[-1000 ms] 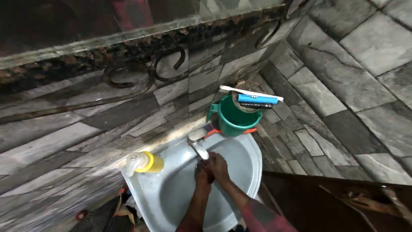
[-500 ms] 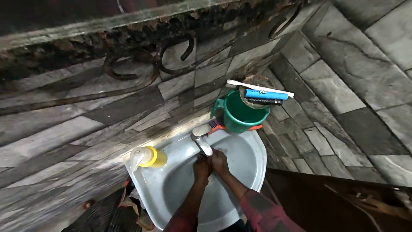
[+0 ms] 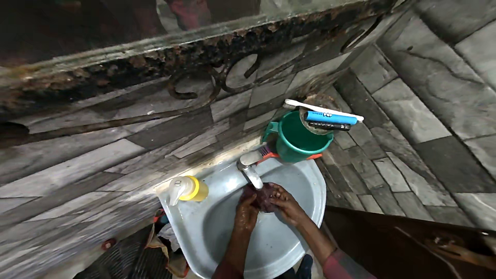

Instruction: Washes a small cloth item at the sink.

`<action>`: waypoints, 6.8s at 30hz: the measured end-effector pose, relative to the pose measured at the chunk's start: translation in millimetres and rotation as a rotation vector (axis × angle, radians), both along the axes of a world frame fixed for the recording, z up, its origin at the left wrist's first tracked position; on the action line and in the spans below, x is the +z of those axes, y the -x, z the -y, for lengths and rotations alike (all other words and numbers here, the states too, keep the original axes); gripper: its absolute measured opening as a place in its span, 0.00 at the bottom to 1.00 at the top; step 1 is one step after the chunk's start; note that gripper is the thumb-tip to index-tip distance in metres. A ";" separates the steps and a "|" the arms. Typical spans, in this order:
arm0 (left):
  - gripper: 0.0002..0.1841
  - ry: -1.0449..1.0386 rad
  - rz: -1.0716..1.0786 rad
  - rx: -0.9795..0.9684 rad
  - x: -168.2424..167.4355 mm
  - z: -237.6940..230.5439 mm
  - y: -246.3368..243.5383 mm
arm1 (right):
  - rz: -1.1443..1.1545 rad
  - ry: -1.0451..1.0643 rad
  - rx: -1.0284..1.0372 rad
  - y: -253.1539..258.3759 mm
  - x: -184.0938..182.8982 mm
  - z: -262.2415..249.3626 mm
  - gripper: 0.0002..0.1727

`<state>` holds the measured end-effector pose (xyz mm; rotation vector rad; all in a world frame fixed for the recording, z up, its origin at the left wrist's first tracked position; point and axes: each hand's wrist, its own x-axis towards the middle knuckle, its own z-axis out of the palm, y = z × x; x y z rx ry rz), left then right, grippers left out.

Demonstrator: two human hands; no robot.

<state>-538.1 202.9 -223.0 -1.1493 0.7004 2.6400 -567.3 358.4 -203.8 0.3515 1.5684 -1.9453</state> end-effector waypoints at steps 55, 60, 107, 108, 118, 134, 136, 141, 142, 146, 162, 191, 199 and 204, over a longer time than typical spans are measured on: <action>0.24 0.433 -0.207 -0.837 11.9 37.2 1.9 | -0.116 -0.121 0.067 -7.1 43.0 -10.4 0.32; 0.16 0.745 -0.238 -0.881 3.5 31.2 2.1 | -0.233 -0.096 0.048 -9.2 41.7 -13.3 0.33; 0.15 0.760 0.006 -0.596 53.0 7.0 27.1 | -0.511 -0.611 0.278 17.0 26.5 18.8 0.38; 0.15 0.658 0.015 -0.554 52.7 7.4 29.8 | -0.540 -0.563 0.322 15.7 26.2 20.3 0.46; 0.16 0.750 -0.063 -0.441 54.5 12.3 1.0 | -0.537 -0.655 0.193 14.0 18.8 41.0 0.23; 0.11 0.128 -0.001 -0.098 11.8 -23.1 -2.2 | -0.562 -0.830 0.237 -66.6 28.0 61.9 0.21; 0.16 0.164 0.042 -0.055 17.6 -27.8 -1.5 | -0.515 -0.860 0.311 -36.2 15.4 55.4 0.23; 0.12 0.056 0.140 0.022 29.7 -30.0 17.0 | -0.240 -0.775 0.228 29.3 -1.2 43.7 0.24; 0.12 0.054 0.147 -0.003 31.4 -28.8 17.9 | -0.196 -0.776 0.206 29.0 -2.8 43.3 0.26; 0.18 0.173 0.179 -0.108 22.3 -30.1 19.2 | -0.218 -0.965 0.257 5.6 16.9 53.9 0.26; 0.43 -0.015 -0.013 -0.056 41.6 -25.8 14.7 | -0.453 -0.895 0.016 -24.5 15.4 52.5 0.35; 0.22 0.010 0.158 0.028 35.2 -42.7 9.4 | -0.259 -0.691 -0.021 28.9 -2.3 29.1 0.14; 0.15 0.202 0.201 0.008 -9.4 -15.5 19.2 | -0.559 -0.732 0.032 -51.2 21.3 58.7 0.16; 0.15 0.312 0.227 -0.090 5.5 -23.2 21.1 | -0.389 -0.908 0.193 -12.6 17.5 52.8 0.17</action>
